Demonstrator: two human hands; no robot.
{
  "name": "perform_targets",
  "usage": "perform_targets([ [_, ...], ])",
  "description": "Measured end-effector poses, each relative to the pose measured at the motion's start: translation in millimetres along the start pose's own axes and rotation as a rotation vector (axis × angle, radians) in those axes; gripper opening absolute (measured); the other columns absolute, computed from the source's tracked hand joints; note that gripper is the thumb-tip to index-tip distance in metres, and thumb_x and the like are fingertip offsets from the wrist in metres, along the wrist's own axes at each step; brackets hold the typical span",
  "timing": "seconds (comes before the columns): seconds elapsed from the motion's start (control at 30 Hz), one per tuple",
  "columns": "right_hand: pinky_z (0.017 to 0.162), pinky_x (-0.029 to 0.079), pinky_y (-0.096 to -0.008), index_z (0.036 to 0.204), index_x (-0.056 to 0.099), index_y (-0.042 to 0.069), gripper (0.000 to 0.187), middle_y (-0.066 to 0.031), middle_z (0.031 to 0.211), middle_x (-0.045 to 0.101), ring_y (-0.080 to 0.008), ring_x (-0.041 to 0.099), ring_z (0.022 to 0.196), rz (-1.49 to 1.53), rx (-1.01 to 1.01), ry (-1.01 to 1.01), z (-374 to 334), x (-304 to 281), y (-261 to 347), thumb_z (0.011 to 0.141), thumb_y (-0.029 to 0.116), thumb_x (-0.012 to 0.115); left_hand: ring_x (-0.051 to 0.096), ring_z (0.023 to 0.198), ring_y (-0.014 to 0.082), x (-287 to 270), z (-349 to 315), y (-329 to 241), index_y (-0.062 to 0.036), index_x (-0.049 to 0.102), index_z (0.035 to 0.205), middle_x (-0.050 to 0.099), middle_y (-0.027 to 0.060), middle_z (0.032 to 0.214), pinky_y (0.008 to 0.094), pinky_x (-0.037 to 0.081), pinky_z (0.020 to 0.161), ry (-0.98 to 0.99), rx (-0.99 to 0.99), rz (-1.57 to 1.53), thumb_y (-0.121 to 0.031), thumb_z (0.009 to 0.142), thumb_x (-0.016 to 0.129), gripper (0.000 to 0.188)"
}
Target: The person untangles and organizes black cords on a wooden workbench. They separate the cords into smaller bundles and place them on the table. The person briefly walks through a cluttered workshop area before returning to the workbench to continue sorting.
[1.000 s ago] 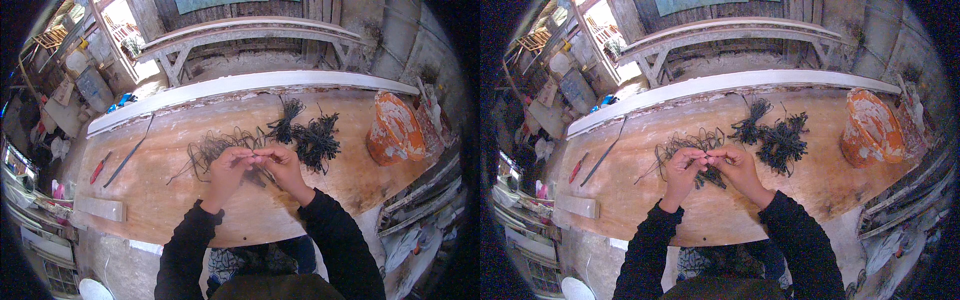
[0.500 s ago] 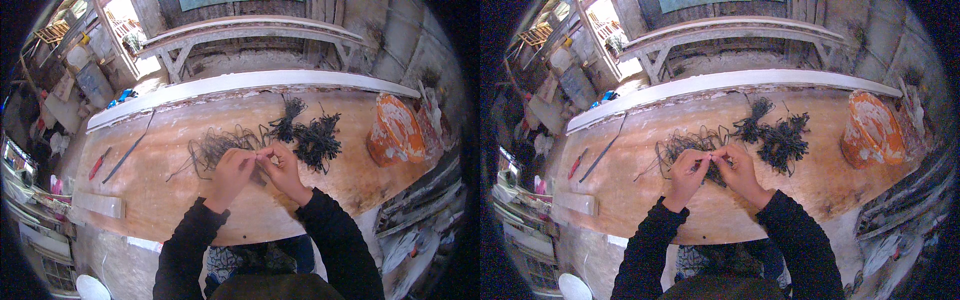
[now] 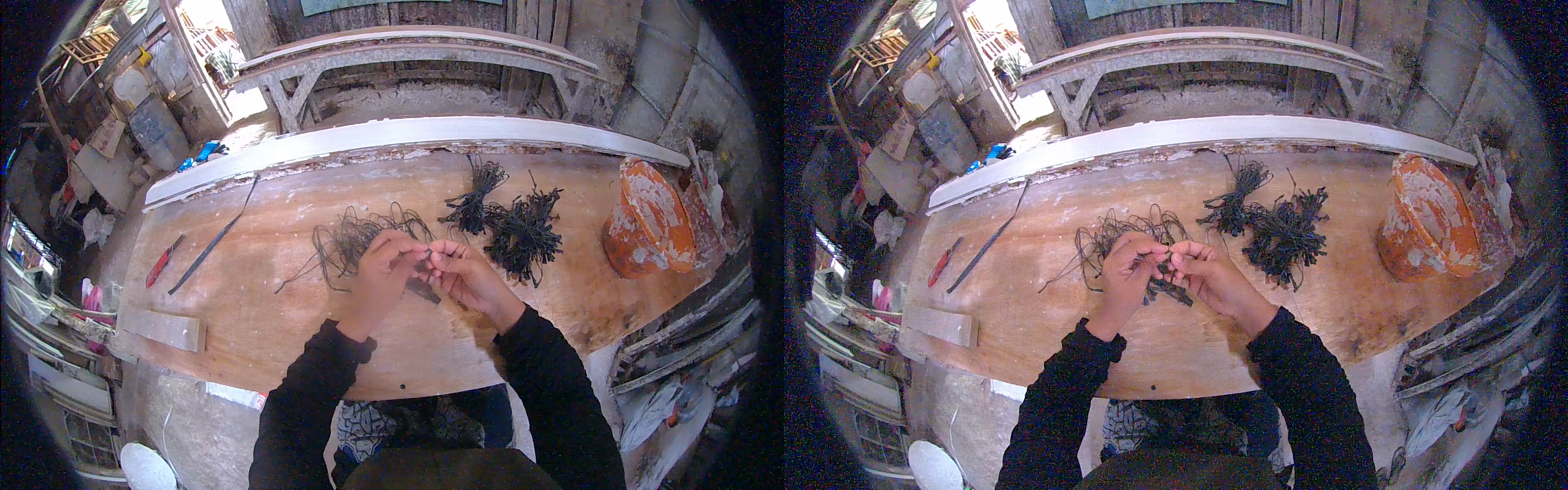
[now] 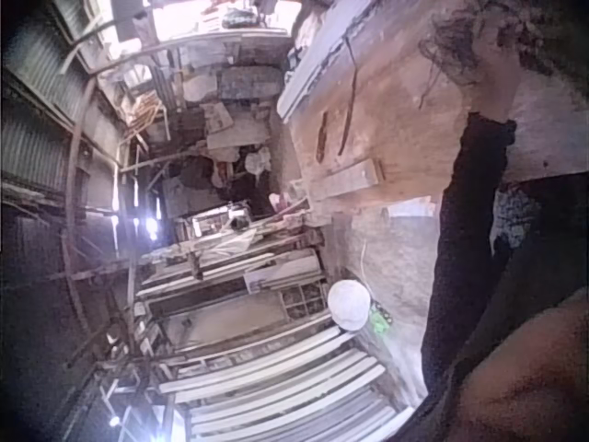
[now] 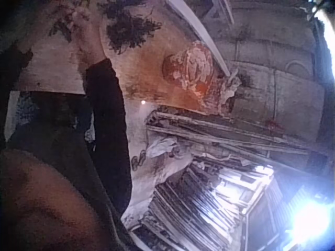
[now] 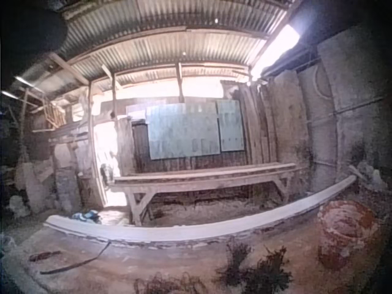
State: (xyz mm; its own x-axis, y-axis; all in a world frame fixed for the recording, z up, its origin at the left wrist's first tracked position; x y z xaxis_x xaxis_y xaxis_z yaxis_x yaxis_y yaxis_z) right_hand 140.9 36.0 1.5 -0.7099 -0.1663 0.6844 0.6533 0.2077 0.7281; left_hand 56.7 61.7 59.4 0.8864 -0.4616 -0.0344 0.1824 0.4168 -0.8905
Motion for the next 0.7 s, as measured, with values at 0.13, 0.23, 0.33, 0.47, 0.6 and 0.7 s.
perform_targets([
  [0.13, 0.070, 0.046, -0.0217, 0.091, 0.055, 0.003, 0.011, -0.0045, 0.086, 0.059, -0.0113, 0.056, 0.079, 0.090, -0.053, 0.013, -1, 7, 5, 0.083, 0.009, 0.052, 0.054, 0.067, 0.0099, -3, -1, 0, -0.0024, 0.061, 0.090, 0.050, 0.0060, 0.086, 0.0187, 0.046, 0.051, -0.023, 0.091, 0.055, 0.001, 0.078, 0.055, 0.014],
  [0.23, 0.072, 0.046, -0.0225, 0.092, 0.055, 0.003, 0.012, -0.0051, 0.087, 0.059, -0.0120, 0.056, 0.080, 0.054, -0.069, 0.019, -2, 7, 10, 0.082, 0.009, 0.053, 0.055, 0.068, 0.0097, -1, -1, -4, -0.0026, 0.061, 0.091, 0.051, 0.0061, 0.086, 0.0185, 0.045, 0.049, -0.023, 0.089, 0.044, 0.002, 0.077, 0.056, 0.015],
  [0.33, 0.071, 0.044, -0.0227, 0.091, 0.056, 0.003, 0.011, -0.0048, 0.085, 0.059, -0.0121, 0.056, 0.079, 0.004, -0.080, -0.009, -3, 2, 10, 0.081, 0.009, 0.055, 0.055, 0.067, 0.0093, -2, -2, 2, -0.0021, 0.061, 0.088, 0.054, 0.0065, 0.085, 0.0185, 0.045, 0.049, -0.056, -0.011, -0.020, 0.002, 0.077, 0.057, 0.013],
  [0.47, 0.068, 0.042, -0.0221, 0.087, 0.058, 0.004, 0.009, -0.0038, 0.082, 0.059, -0.0108, 0.053, 0.074, -0.061, -0.114, -0.032, -3, 3, 14, 0.080, 0.010, 0.057, 0.055, 0.066, 0.0091, -4, -6, 15, -0.0013, 0.060, 0.085, 0.057, 0.0068, 0.083, 0.0185, 0.045, 0.048, -0.100, -0.142, -0.105, 0.001, 0.076, 0.058, 0.010],
  [0.6, 0.066, 0.041, -0.0218, 0.086, 0.058, 0.004, 0.009, -0.0025, 0.081, 0.059, -0.0093, 0.051, 0.070, -0.086, -0.145, -0.038, -4, 2, 18, 0.078, 0.009, 0.059, 0.056, 0.072, 0.0093, -1, -5, 10, -0.0010, 0.060, 0.089, 0.056, 0.0043, 0.087, 0.0182, 0.047, 0.053, -0.031, -0.105, -0.046, 0.000, 0.077, 0.057, 0.013],
  [0.7, 0.065, 0.041, -0.0216, 0.084, 0.058, 0.006, 0.008, -0.0016, 0.080, 0.059, -0.0085, 0.051, 0.070, -0.138, -0.179, -0.020, -2, -1, 20, 0.077, 0.009, 0.060, 0.056, 0.068, 0.0104, 1, -3, 4, -0.0008, 0.060, 0.087, 0.058, 0.0066, 0.083, 0.0188, 0.045, 0.047, -0.038, -0.050, -0.087, 0.001, 0.076, 0.058, 0.010],
])
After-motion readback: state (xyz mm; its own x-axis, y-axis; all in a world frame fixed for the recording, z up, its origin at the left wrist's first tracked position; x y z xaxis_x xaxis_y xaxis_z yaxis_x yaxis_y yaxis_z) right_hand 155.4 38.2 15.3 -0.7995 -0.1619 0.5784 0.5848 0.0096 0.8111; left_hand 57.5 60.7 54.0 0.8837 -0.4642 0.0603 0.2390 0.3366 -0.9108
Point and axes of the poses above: each hand's wrist, its own z-axis towards the middle knuckle, its own x-axis out of the palm, y = z × x, the point moved 10 cm from there along z, towards the middle knuckle
